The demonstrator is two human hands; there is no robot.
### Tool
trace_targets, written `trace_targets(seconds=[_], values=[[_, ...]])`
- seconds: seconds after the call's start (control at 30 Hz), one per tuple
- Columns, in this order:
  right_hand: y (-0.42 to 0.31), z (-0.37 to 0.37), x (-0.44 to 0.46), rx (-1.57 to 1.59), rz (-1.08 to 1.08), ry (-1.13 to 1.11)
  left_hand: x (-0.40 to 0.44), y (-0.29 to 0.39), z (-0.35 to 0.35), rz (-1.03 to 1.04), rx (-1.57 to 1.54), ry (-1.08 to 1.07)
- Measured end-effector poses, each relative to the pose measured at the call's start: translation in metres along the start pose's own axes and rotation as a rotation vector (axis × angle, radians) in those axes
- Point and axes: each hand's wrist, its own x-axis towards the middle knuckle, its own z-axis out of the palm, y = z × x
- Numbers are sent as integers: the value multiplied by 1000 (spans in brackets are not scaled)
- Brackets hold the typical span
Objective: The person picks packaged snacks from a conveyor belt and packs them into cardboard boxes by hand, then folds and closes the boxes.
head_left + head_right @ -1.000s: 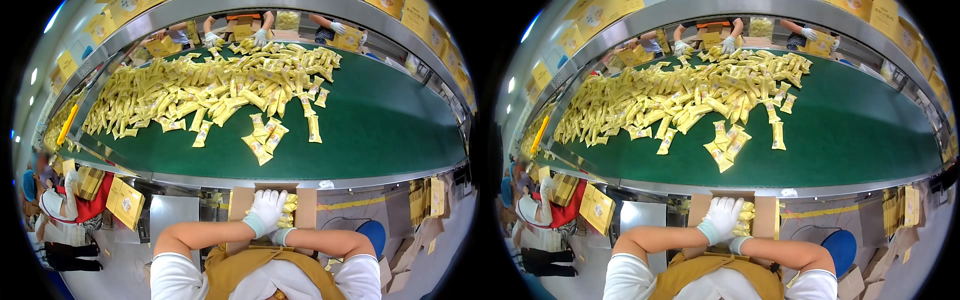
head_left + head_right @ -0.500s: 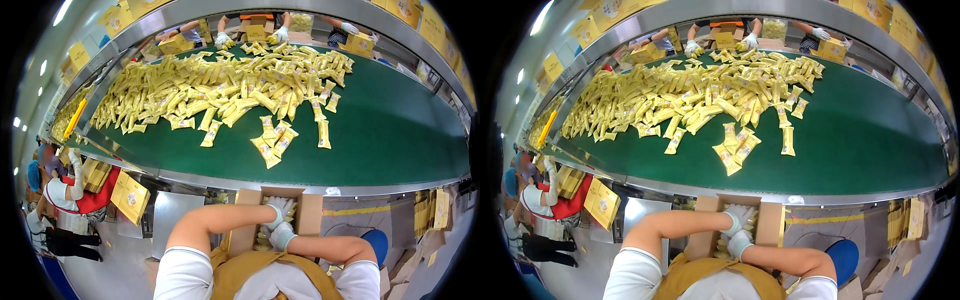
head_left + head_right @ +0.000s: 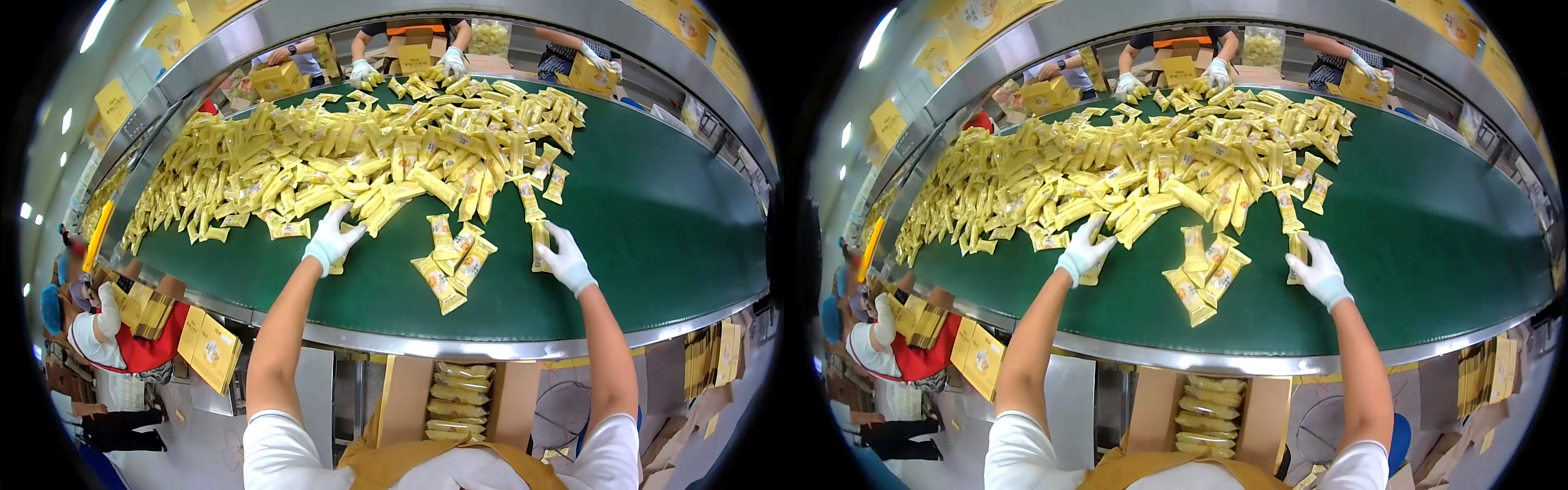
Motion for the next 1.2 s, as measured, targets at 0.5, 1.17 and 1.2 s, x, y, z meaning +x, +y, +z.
trace_targets(seconds=[0.5,1.17,1.2], values=[[-71,118,67,-514,-229,-223,28,55,106,206,296,-72],[14,35,-130,-441,73,161,-123,57,103,371,459,122],[19,32,-129,-469,55,144,-117,61,101,346,443,130]])
